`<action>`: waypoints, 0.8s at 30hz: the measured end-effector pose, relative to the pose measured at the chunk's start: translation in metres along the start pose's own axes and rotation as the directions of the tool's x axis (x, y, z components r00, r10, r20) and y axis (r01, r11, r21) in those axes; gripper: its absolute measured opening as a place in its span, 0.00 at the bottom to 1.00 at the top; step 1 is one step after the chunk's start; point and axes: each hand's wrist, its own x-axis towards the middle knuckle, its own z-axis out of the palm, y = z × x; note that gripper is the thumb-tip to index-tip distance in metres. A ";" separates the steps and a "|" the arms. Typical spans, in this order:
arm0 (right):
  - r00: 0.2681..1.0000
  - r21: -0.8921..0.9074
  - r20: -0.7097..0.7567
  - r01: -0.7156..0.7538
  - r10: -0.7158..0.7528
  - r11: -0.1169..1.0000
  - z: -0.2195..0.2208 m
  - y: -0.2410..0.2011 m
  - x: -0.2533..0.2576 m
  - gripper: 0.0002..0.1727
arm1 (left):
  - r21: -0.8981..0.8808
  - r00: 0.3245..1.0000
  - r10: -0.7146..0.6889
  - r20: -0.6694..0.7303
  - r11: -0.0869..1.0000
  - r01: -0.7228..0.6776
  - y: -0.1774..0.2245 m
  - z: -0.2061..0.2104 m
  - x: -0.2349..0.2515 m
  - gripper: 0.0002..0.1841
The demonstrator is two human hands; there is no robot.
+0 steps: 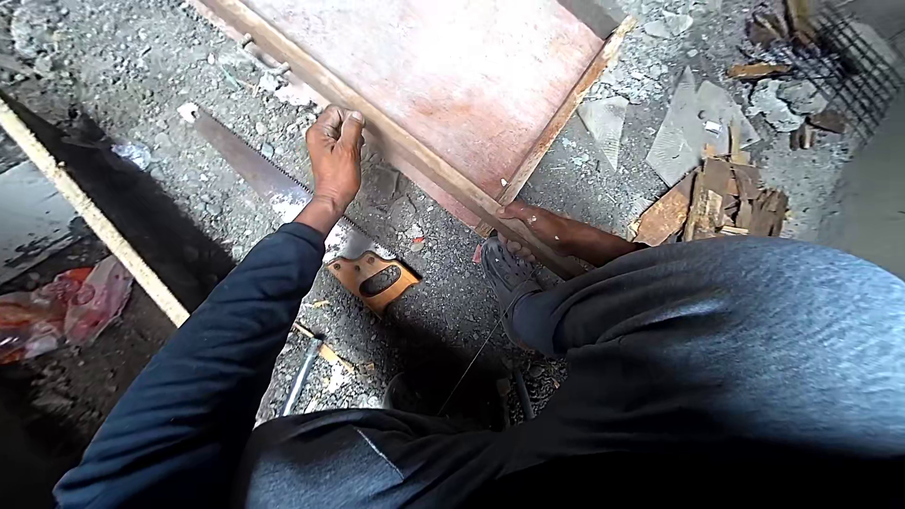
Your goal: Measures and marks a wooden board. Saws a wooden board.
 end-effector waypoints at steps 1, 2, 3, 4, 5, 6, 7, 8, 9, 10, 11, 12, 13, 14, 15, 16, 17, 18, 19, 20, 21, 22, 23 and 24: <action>0.999 -0.003 -0.026 0.021 -0.021 1.000 -0.001 0.003 0.000 0.35 | 0.056 0.998 0.045 0.044 0.997 -0.047 0.007 0.009 0.001 0.10; 0.998 -0.014 -0.052 0.033 -0.033 0.999 -0.002 0.006 -0.004 0.34 | 0.098 0.994 0.065 0.091 0.992 -0.074 0.014 0.022 0.000 0.11; 0.997 -0.043 -0.063 0.051 -0.054 0.998 -0.004 0.008 -0.010 0.33 | 0.118 0.988 0.069 0.138 0.989 -0.085 0.022 0.036 -0.004 0.12; 0.994 -0.080 -0.069 0.074 -0.080 0.994 -0.003 0.008 -0.014 0.33 | 0.137 0.984 0.065 0.167 0.987 -0.088 0.029 0.045 -0.011 0.12; 0.993 -0.110 -0.061 0.096 -0.103 0.989 -0.001 0.007 -0.015 0.33 | 0.171 0.980 0.037 0.196 0.983 -0.071 0.040 0.046 -0.022 0.12; 0.993 -0.116 -0.046 0.104 -0.110 0.988 0.001 0.005 -0.013 0.32 | 0.205 0.971 0.020 0.237 0.976 -0.070 0.050 0.046 -0.033 0.12; 0.994 -0.104 -0.046 0.092 -0.098 0.990 0.002 0.002 -0.012 0.33 | 0.232 0.959 0.015 0.284 0.969 -0.084 0.056 0.049 -0.040 0.10; 0.995 -0.084 -0.054 0.074 -0.079 0.994 0.002 0.002 -0.009 0.34 | 0.259 0.940 0.016 0.342 0.960 -0.111 0.058 0.056 -0.039 0.10; 0.997 -0.066 -0.057 0.054 -0.057 0.996 0.001 0.003 -0.008 0.35 | 0.273 0.922 0.045 0.385 0.949 -0.160 0.055 0.068 -0.034 0.10; 0.998 -0.053 -0.059 0.035 -0.038 0.998 0.001 0.003 -0.008 0.36 | 0.279 0.901 0.065 0.429 0.939 -0.200 0.053 0.077 -0.029 0.11; 0.997 -0.039 -0.071 0.011 -0.014 0.999 0.002 0.002 -0.009 0.36 | 0.277 0.879 0.068 0.472 0.935 -0.220 0.053 0.082 -0.026 0.12; 0.997 -0.021 -0.079 -0.012 0.011 1.000 0.003 0.001 -0.009 0.35 | 0.280 0.863 0.066 0.501 0.931 -0.233 0.053 0.084 -0.025 0.13; 0.996 -0.001 -0.083 -0.028 0.028 1.000 0.004 0.000 -0.009 0.35 | 0.286 0.851 0.061 0.522 0.927 -0.242 0.054 0.084 -0.025 0.14; 0.996 0.014 -0.081 -0.040 0.041 0.999 0.003 0.000 -0.009 0.35 | 0.291 0.843 0.055 0.534 0.925 -0.245 0.057 0.084 -0.025 0.15; 0.996 0.028 -0.076 -0.046 0.048 0.999 0.002 0.000 -0.008 0.35 | 0.301 0.840 0.049 0.541 0.921 -0.247 0.059 0.083 -0.026 0.16; 0.996 0.040 -0.071 -0.051 0.054 0.998 0.001 0.001 -0.009 0.35 | 0.320 0.837 0.039 0.546 0.913 -0.252 0.062 0.083 -0.026 0.16; 0.996 0.049 -0.066 -0.050 0.054 0.998 0.000 0.000 -0.009 0.35 | 0.350 0.833 0.027 0.553 0.900 -0.261 0.064 0.082 -0.025 0.17; 0.997 0.052 -0.063 -0.046 0.049 0.998 0.000 -0.001 -0.009 0.35 | 0.385 0.827 0.008 0.562 0.882 -0.271 0.066 0.081 -0.024 0.16; 0.998 0.051 -0.055 -0.041 0.044 0.998 0.001 -0.002 -0.008 0.35 | 0.417 0.819 -0.014 0.574 0.865 -0.278 0.067 0.078 -0.023 0.15; 0.998 0.049 -0.044 -0.036 0.039 0.998 0.001 -0.002 -0.007 0.35 | 0.443 0.812 -0.035 0.583 0.851 -0.282 0.068 0.074 -0.023 0.14; 0.999 0.038 -0.034 -0.031 0.032 0.999 0.002 -0.003 -0.008 0.35 | 0.459 0.812 -0.043 0.582 0.842 -0.284 0.069 0.070 -0.023 0.13; 0.999 0.033 -0.037 -0.021 0.022 0.999 0.001 -0.001 -0.010 0.35 | 0.466 0.823 -0.029 0.568 0.835 -0.293 0.068 0.070 -0.024 0.13; 0.999 0.031 -0.036 -0.014 0.015 0.999 -0.002 0.001 -0.011 0.35 | 0.474 0.844 0.020 0.536 0.820 -0.320 0.064 0.071 -0.026 0.12; 0.999 0.035 -0.042 -0.007 0.009 0.999 -0.004 0.003 -0.012 0.34 | 0.492 0.865 0.072 0.496 0.798 -0.348 0.060 0.071 -0.027 0.12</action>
